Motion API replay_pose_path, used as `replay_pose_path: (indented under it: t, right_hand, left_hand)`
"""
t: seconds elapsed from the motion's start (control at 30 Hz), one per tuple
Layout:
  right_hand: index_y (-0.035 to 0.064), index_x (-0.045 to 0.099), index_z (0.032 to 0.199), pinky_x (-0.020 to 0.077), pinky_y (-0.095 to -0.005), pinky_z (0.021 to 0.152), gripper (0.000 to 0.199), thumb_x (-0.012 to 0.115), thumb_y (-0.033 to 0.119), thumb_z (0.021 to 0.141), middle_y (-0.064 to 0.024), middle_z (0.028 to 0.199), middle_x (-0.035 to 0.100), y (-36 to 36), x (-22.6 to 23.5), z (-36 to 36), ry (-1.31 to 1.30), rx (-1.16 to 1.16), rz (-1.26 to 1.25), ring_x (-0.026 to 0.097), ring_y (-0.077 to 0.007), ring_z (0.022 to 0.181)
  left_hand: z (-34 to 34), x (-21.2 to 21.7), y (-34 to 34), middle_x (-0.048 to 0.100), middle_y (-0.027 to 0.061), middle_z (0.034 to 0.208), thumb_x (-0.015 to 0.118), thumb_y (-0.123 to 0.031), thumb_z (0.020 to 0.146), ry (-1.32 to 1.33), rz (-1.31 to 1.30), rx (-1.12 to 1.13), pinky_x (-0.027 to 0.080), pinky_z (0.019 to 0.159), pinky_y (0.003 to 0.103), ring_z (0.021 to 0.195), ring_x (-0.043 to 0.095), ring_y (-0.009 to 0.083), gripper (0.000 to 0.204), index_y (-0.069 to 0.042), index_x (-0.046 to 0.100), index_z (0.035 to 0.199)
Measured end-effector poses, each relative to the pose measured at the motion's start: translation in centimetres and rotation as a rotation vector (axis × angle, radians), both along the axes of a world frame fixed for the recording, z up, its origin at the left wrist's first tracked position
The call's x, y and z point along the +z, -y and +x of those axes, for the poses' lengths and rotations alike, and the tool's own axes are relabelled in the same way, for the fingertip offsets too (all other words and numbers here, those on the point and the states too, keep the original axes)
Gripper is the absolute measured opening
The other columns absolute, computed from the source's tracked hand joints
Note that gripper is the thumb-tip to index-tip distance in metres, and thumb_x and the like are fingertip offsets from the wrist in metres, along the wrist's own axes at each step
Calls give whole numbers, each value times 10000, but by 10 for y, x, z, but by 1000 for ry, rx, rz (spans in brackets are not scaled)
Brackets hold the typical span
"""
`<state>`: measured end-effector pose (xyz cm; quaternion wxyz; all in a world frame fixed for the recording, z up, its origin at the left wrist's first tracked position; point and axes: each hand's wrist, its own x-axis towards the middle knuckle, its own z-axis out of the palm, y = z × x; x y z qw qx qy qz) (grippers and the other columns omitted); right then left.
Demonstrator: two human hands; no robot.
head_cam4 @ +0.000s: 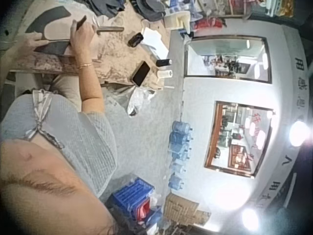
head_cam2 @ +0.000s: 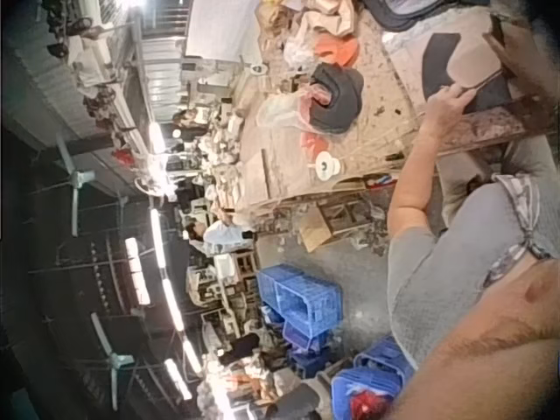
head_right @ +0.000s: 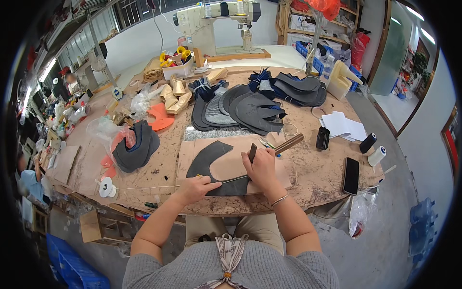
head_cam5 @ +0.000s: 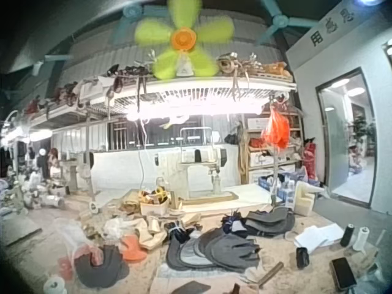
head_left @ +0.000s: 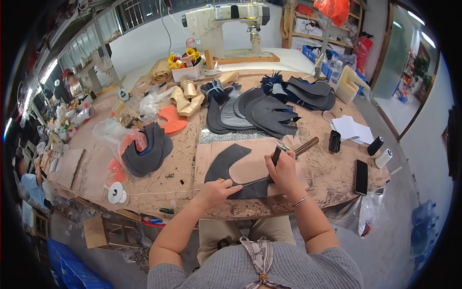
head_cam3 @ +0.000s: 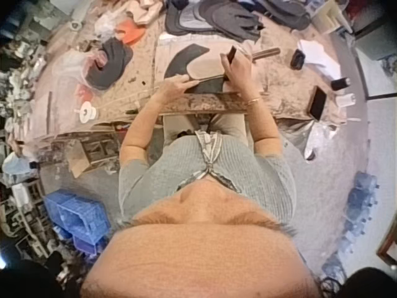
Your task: The person uses a black rotary cutter to trim the edges of a dark gray fabric piece placed on a light brown work surface. They hold the fabric steady with their left hand while guiding the cutter with their right hand, following the contour of the material. The person occasionally lifts the fabric to adjust its position before continuing the cutting process.
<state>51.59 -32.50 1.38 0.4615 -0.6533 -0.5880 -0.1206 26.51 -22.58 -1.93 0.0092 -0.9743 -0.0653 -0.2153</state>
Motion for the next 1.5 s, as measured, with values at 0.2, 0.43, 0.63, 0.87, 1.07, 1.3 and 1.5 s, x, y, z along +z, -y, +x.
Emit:
replay_pose_path:
  t: [0.2,0.43,0.63,0.87,1.07,1.3,1.5]
  right_hand:
    - [82,619,727,381,-397,778,200,697,191,876,-60,649,595,3,2,-2,13,8,52,577,-271,647]
    - [79,605,725,391,-408,773,182,686,150,872,-64,674,619,-2,3,-19,-51,127,99,577,-271,656]
    - [83,597,726,390,-409,773,183,688,156,867,-66,652,584,2,6,15,272,-75,150,570,-276,648]
    - [80,595,736,369,-388,788,182,686,148,878,-56,706,614,10,-13,5,-47,-13,142,572,-277,663]
    - [85,601,739,364,-387,789,179,693,158,876,-53,705,615,12,-12,4,-46,-25,163,576,-264,678]
    - [86,601,728,363,-390,787,187,701,162,867,-46,703,611,16,-12,6,17,-33,145,570,-260,672]
    - [88,598,723,367,-396,786,189,700,163,864,-40,694,611,15,-11,6,-56,-80,155,579,-255,681]
  left_hand:
    - [3,2,3,491,-1,803,659,-98,775,-23,-72,52,516,595,323,707,603,180,440,-279,690,1174]
    - [5,3,2,499,5,809,647,-120,806,-41,-93,64,516,628,338,743,609,192,358,-271,709,1125]
    - [14,23,8,598,15,928,692,-151,787,51,-48,31,474,814,394,879,626,226,231,-193,724,1012]
    - [87,9,38,654,71,1034,721,-217,839,112,-429,282,471,869,429,964,644,294,225,-68,681,1003]
    - [110,22,31,726,145,961,730,-181,838,-182,-671,321,524,823,404,920,690,305,230,-75,729,1043]
    - [99,-2,34,690,100,854,715,-129,817,179,-555,225,523,783,398,844,662,297,124,-89,760,926]
    - [97,-10,39,645,45,857,709,-103,799,195,-193,121,506,797,372,813,635,241,118,-90,738,912]
